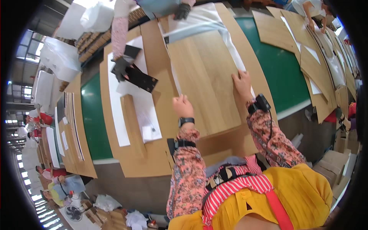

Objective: Picking up furniture boards and protective padding from a stack and placing them into cardboard boxes on an assembly line.

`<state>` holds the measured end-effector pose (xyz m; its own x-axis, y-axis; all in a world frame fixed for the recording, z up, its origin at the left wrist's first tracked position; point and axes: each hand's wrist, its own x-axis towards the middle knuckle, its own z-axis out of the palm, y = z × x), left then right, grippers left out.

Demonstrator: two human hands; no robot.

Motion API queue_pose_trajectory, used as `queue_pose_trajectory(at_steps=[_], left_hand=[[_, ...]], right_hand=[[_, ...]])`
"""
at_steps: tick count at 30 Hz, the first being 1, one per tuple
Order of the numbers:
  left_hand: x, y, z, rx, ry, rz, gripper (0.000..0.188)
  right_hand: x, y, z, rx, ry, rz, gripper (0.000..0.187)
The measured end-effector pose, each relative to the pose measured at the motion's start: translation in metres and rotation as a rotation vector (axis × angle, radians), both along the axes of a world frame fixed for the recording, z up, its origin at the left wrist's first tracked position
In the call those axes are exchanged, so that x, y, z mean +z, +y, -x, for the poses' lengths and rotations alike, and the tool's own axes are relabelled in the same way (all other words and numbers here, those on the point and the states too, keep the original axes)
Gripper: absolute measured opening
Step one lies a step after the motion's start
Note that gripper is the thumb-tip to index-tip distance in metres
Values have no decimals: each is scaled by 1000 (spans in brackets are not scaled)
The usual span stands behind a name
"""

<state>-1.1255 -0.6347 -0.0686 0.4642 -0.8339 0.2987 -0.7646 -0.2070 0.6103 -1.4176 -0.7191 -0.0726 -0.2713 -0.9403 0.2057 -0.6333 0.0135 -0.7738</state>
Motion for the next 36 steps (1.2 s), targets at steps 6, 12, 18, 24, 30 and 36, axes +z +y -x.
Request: queue_pose_trajectory(at_steps=[6,12,18,24,30,36], left_hand=[[13,60,-30,-99,660,-146,29],[14,178,51,-58,452,-26,38],[33,179,71,94,709,-106,43],[26,189,64,165,827,21,47],[16,194,64,123,722,-36,45],[17,191,-35,48,648,-178,57]], right_hand=[[-7,15,14,62,-48,-28,51],[20,99,22,107,-23,-17,58],[14,111,25,116,-33,2,58],[12,119,19,174,-33,-9,61],[4,138,18,202,-147,-17,61],[26,138,7,182,67,-95,55]])
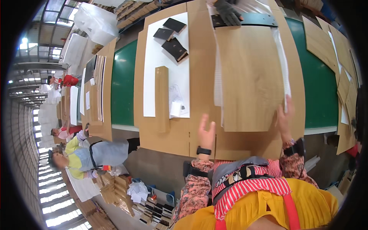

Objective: Picking up furniture boards and protective padding from a stack and placing them into cardboard boxes on an assembly line.

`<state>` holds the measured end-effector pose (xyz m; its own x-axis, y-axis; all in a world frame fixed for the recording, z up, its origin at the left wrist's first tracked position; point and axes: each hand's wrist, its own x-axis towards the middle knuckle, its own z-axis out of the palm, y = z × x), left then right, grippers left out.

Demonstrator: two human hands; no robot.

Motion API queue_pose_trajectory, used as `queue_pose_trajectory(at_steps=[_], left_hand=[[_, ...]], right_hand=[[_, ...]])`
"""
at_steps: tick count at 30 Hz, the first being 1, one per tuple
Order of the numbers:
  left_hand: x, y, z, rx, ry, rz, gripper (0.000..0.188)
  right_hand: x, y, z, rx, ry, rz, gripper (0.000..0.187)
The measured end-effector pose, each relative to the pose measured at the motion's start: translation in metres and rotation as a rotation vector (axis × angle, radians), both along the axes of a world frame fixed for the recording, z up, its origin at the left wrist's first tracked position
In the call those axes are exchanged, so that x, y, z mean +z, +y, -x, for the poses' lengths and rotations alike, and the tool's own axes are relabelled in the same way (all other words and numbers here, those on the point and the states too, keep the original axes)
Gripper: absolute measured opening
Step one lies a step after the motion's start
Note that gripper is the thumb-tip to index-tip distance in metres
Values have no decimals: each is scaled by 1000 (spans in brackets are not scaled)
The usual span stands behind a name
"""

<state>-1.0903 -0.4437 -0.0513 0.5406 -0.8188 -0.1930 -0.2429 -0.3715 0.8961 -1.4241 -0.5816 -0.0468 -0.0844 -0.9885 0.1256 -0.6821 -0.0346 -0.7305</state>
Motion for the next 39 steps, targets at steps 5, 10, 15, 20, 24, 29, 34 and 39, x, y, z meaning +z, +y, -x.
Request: queue_pose_trajectory(at_steps=[5,10,15,20,24,29,34,39], left_hand=[[-7,-26,-212,404,-1055,-148,91],[-31,-9,-317,-26,-527,-253,84],[8,-2,-287,31,84,-120,69],[96,-10,-119,-25,-166,26,77],[147,-31,18,-305,-43,126,77],[116,-85,122,-797,-268,279,75],[61,-74,145,-382,-731,111,75],[12,-44,103,-92,-529,12,70]], right_hand=[[102,13,-129,173,-270,186,38],[57,33,-315,639,-568,-233,27],[3,26,-429,517,-917,-765,87],[71,29,-372,420,-813,-471,105],[148,9,-207,166,-964,-445,90],[148,-35,12,26,-891,-329,67],[100,-79,131,-46,-999,-244,60],[38,-113,132,87,-840,-295,73]])
